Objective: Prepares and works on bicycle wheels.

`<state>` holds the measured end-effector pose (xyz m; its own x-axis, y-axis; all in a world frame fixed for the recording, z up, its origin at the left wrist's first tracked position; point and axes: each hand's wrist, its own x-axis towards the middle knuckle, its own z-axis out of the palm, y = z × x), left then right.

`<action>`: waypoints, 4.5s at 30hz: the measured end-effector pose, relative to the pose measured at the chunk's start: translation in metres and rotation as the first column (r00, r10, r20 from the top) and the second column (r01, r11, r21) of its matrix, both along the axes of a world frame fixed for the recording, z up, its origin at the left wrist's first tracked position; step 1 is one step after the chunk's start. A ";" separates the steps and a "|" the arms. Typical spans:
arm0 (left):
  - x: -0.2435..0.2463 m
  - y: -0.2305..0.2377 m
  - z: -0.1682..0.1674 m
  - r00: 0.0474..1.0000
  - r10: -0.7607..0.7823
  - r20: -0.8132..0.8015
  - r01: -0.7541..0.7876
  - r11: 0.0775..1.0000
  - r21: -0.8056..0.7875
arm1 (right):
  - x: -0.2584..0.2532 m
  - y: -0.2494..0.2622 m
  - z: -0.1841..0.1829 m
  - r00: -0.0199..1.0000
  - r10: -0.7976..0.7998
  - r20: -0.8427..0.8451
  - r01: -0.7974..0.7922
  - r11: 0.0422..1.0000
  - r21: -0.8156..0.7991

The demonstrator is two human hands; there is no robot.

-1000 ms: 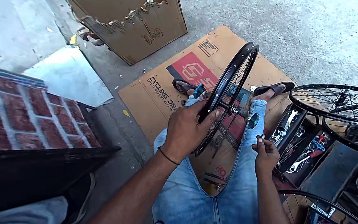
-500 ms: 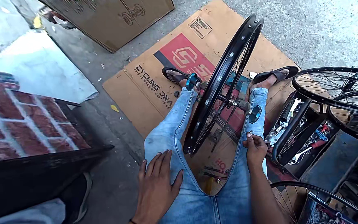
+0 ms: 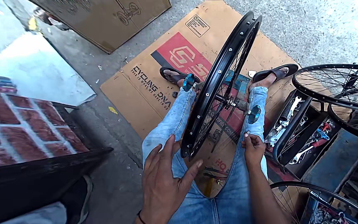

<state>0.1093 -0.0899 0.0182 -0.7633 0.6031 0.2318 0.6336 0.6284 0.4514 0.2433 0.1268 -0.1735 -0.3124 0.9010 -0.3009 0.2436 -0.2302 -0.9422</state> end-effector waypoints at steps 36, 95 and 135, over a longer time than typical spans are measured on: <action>0.023 -0.045 -0.082 0.995 0.069 0.073 -0.016 0.827 -0.562 | 0.000 0.002 -0.005 0.999 0.039 0.037 -0.039 0.999 0.004; 0.001 -0.031 -0.096 0.950 0.089 0.300 0.011 0.949 -0.316 | -0.002 0.005 -0.009 0.998 0.045 0.042 -0.045 0.999 0.001; -0.139 0.210 0.110 0.963 -0.245 0.109 0.265 0.936 -0.232 | 0.000 0.007 -0.009 1.000 0.001 -0.022 -0.002 0.998 -0.064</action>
<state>-0.0294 0.1199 0.1286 -0.5860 0.8103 0.0007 0.7562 0.5466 0.3597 0.2437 0.1337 -0.1826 -0.3211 0.8796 -0.3509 0.2233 -0.2897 -0.9307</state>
